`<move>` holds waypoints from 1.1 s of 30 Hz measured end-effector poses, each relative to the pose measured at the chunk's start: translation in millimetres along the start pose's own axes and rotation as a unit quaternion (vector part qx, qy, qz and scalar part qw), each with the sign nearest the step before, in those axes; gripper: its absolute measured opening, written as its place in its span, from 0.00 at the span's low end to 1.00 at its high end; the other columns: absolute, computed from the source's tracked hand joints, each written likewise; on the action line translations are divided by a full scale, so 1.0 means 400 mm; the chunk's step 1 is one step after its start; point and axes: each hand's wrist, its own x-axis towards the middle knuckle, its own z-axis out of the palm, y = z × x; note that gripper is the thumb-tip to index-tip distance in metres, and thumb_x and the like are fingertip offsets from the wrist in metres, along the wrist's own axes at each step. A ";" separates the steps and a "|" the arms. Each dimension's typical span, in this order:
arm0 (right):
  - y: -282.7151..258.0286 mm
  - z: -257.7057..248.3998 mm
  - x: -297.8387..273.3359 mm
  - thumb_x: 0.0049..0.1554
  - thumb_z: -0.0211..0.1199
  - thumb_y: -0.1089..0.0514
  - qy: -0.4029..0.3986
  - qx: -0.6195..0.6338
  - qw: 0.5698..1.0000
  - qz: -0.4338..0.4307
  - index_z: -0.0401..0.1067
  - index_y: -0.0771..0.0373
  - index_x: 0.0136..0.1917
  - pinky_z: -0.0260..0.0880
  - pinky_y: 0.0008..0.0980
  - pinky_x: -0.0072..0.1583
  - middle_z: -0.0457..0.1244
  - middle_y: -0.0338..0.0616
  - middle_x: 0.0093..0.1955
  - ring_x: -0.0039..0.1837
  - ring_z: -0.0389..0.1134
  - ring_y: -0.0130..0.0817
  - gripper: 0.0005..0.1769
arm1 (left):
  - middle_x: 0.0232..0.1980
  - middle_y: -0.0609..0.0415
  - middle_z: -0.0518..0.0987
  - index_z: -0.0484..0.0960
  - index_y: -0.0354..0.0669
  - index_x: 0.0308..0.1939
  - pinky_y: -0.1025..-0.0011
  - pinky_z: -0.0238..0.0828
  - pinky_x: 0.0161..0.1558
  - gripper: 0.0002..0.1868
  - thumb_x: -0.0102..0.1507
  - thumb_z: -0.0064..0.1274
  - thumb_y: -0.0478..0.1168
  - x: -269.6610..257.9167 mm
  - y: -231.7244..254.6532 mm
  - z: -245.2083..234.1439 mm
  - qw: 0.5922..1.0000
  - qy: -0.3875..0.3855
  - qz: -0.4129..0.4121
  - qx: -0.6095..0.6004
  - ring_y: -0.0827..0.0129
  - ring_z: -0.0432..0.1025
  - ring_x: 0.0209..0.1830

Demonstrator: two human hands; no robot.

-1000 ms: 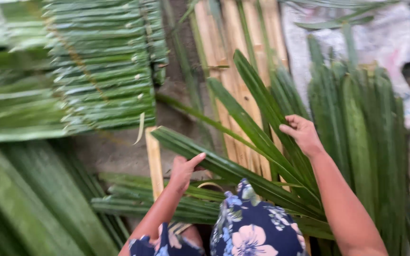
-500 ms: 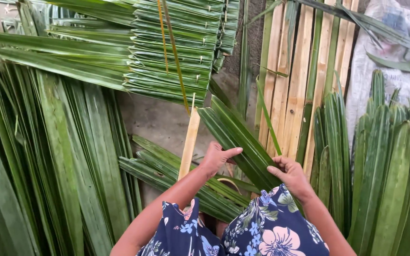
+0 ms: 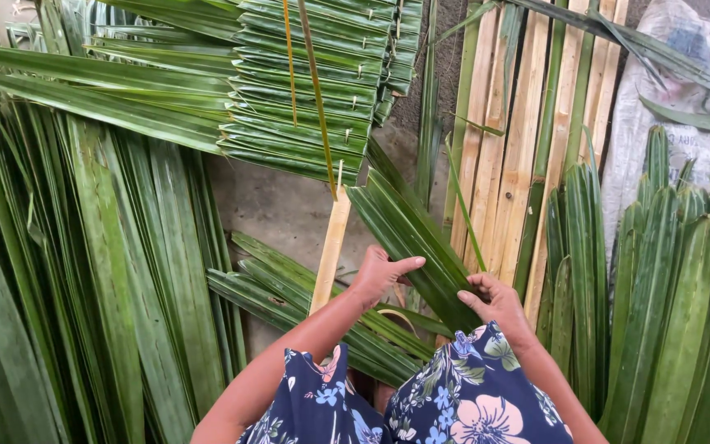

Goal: Weave palm leaves onto a wooden frame to create a thatched panel

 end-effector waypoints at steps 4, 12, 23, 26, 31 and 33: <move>0.009 0.002 0.002 0.54 0.74 0.60 0.001 -0.005 1.000 0.004 0.80 0.60 0.51 0.70 0.24 0.45 0.72 0.39 0.37 0.41 0.66 0.22 0.11 | 0.36 0.37 0.85 0.85 0.26 0.41 0.58 0.82 0.28 0.17 0.51 0.74 0.30 -0.010 0.028 -0.001 1.000 0.005 0.003 0.002 0.50 0.82 0.32; 0.016 0.008 0.013 0.54 0.74 0.58 0.001 -0.015 1.000 0.002 0.80 0.59 0.51 0.70 0.24 0.45 0.71 0.38 0.37 0.41 0.66 0.22 0.11 | 0.36 0.38 0.85 0.86 0.28 0.41 0.60 0.83 0.28 0.17 0.51 0.74 0.30 -0.030 0.053 0.011 1.000 0.014 0.008 0.009 0.52 0.82 0.32; 0.004 -0.025 -0.020 0.49 0.79 0.55 0.038 -0.073 0.996 -0.040 0.81 0.60 0.49 0.69 0.27 0.53 0.72 0.42 0.53 0.52 0.69 0.28 0.15 | 0.36 0.43 0.86 0.89 0.33 0.39 0.65 0.81 0.37 0.16 0.49 0.76 0.31 -0.050 0.000 0.029 0.992 0.093 0.076 0.025 0.66 0.80 0.35; -0.084 -0.054 -0.071 0.54 0.74 0.53 -0.071 -0.024 0.990 0.120 0.79 0.72 0.55 0.66 0.49 0.64 0.71 0.59 0.55 0.59 0.68 0.47 0.22 | 0.39 0.44 0.86 0.89 0.34 0.41 0.65 0.80 0.43 0.18 0.49 0.77 0.31 -0.161 0.090 0.085 0.989 0.106 0.098 0.031 0.70 0.77 0.40; -0.255 -0.055 -0.101 0.52 0.69 0.80 -0.195 0.052 0.907 0.370 0.80 0.88 0.47 0.80 0.45 0.41 0.74 0.72 0.40 0.36 0.74 0.56 0.08 | 0.13 0.68 0.59 0.50 0.58 0.12 0.72 0.43 0.19 0.40 0.52 0.75 0.38 -0.276 0.149 0.098 0.977 0.192 0.063 0.068 0.80 0.47 0.12; -0.308 -0.057 -0.058 0.50 0.73 0.59 -0.226 -0.125 0.916 0.306 0.68 0.77 0.62 0.66 0.45 0.62 0.62 0.63 0.61 0.59 0.64 0.52 0.31 | 0.21 0.65 0.57 0.53 0.54 0.24 0.71 0.47 0.27 0.36 0.49 0.76 0.39 -0.271 0.175 0.060 0.970 0.243 0.028 0.018 0.76 0.49 0.21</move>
